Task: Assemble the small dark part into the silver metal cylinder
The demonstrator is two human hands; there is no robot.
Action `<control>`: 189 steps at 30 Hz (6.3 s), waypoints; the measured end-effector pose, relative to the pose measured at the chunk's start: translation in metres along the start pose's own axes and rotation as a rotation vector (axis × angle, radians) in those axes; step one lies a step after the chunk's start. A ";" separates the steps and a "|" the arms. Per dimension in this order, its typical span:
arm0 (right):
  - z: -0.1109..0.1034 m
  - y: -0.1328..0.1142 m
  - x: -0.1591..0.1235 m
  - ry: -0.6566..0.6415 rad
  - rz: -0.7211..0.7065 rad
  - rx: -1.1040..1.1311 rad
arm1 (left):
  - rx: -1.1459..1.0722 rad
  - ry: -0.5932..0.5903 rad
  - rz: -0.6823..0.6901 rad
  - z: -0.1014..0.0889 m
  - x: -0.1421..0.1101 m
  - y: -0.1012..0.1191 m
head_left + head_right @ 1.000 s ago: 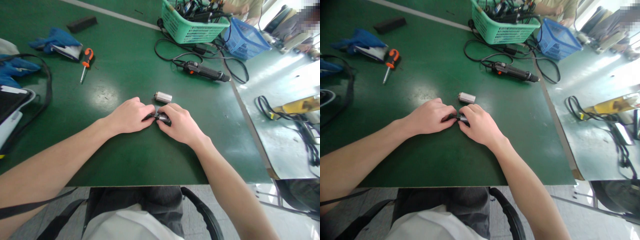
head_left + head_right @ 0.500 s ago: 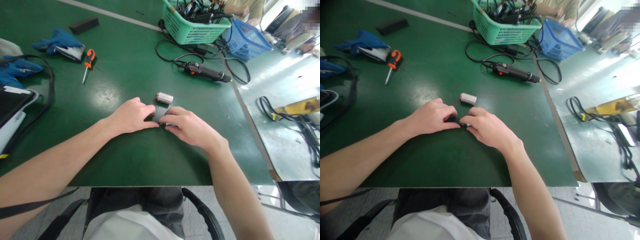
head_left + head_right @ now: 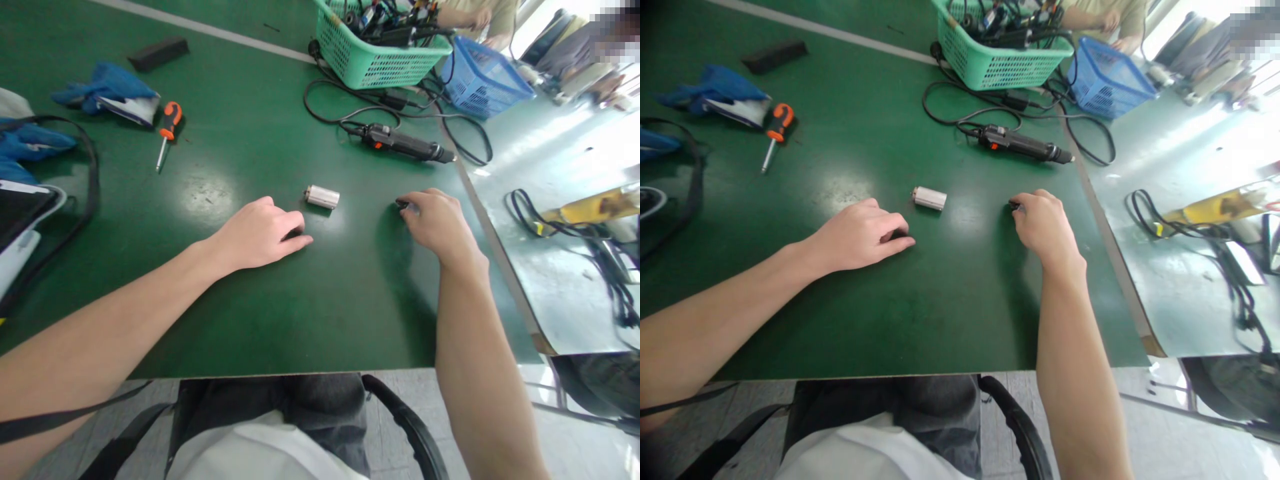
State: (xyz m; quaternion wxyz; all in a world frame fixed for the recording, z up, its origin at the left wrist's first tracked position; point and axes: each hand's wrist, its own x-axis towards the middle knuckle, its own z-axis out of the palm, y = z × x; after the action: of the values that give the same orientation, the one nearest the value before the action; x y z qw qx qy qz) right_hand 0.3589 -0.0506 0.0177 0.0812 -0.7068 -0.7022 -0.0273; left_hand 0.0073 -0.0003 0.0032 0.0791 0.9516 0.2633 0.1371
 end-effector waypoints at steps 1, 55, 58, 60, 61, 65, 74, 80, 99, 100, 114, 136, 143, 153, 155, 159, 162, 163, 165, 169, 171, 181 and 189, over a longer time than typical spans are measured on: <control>0.001 -0.001 0.001 -0.009 -0.004 0.009 | -0.003 -0.001 -0.001 0.000 0.000 0.000; 0.010 -0.130 -0.023 0.028 -0.477 0.439 | -0.007 0.097 -0.098 -0.002 -0.004 0.004; 0.016 -0.132 -0.024 0.046 -0.466 0.426 | 0.003 0.085 -0.114 -0.003 -0.003 0.006; 0.020 -0.133 -0.024 0.066 -0.458 0.423 | 0.015 0.076 -0.127 -0.004 -0.003 0.007; 0.021 -0.133 -0.024 0.075 -0.455 0.424 | 0.021 0.070 -0.132 -0.004 -0.003 0.007; 0.023 -0.134 -0.024 0.087 -0.460 0.416 | 0.032 0.053 -0.143 -0.004 -0.003 0.008; 0.019 -0.136 -0.025 0.077 -0.450 0.392 | 0.061 0.060 -0.084 -0.005 -0.003 0.007; 0.018 -0.136 -0.025 0.081 -0.444 0.393 | 0.047 0.029 -0.057 -0.004 -0.003 0.005; 0.015 -0.139 -0.025 0.059 -0.458 0.427 | 0.043 0.027 -0.004 -0.001 -0.002 0.001; 0.015 -0.139 -0.024 0.059 -0.457 0.428 | 0.047 0.027 -0.008 -0.001 -0.002 0.001; 0.013 -0.138 -0.024 0.048 -0.443 0.440 | 0.031 0.032 0.013 -0.002 -0.002 0.002; 0.013 -0.137 -0.024 0.047 -0.432 0.432 | 0.040 0.043 -0.008 -0.002 -0.003 0.003; 0.013 -0.137 -0.024 0.047 -0.423 0.433 | 0.039 0.049 -0.015 -0.001 -0.002 0.002; 0.016 -0.136 -0.023 0.053 -0.426 0.410 | 0.042 0.034 -0.031 -0.001 -0.002 0.003; 0.016 -0.136 -0.023 0.053 -0.426 0.412 | 0.039 0.035 -0.034 -0.002 -0.002 0.004; 0.015 -0.136 -0.024 0.047 -0.429 0.415 | 0.036 0.034 -0.035 -0.002 -0.002 0.004; 0.014 -0.136 -0.024 0.040 -0.434 0.412 | 0.040 0.033 -0.034 -0.002 -0.002 0.003; 0.014 -0.136 -0.024 0.039 -0.436 0.410 | 0.039 0.033 -0.033 -0.002 -0.003 0.003; 0.013 -0.136 -0.024 0.041 -0.440 0.412 | 0.039 0.035 -0.030 -0.001 -0.003 0.003; 0.013 -0.137 -0.024 0.042 -0.448 0.423 | 0.045 0.034 -0.024 -0.001 -0.003 0.002; 0.012 -0.137 -0.024 0.041 -0.449 0.424 | 0.051 0.032 -0.024 -0.002 -0.003 0.002; 0.013 -0.136 -0.024 0.042 -0.456 0.420 | 0.056 0.019 -0.017 -0.001 -0.003 0.001; 0.008 -0.130 -0.024 0.008 -0.569 0.436 | 0.075 0.011 -0.033 -0.001 -0.002 0.000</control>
State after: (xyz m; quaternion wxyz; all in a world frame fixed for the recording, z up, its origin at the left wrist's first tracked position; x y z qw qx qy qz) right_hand 0.2281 -0.0734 0.0157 0.2219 -0.4492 -0.8598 0.0987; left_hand 0.0057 -0.0014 0.0037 0.0443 0.9486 0.2846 0.1312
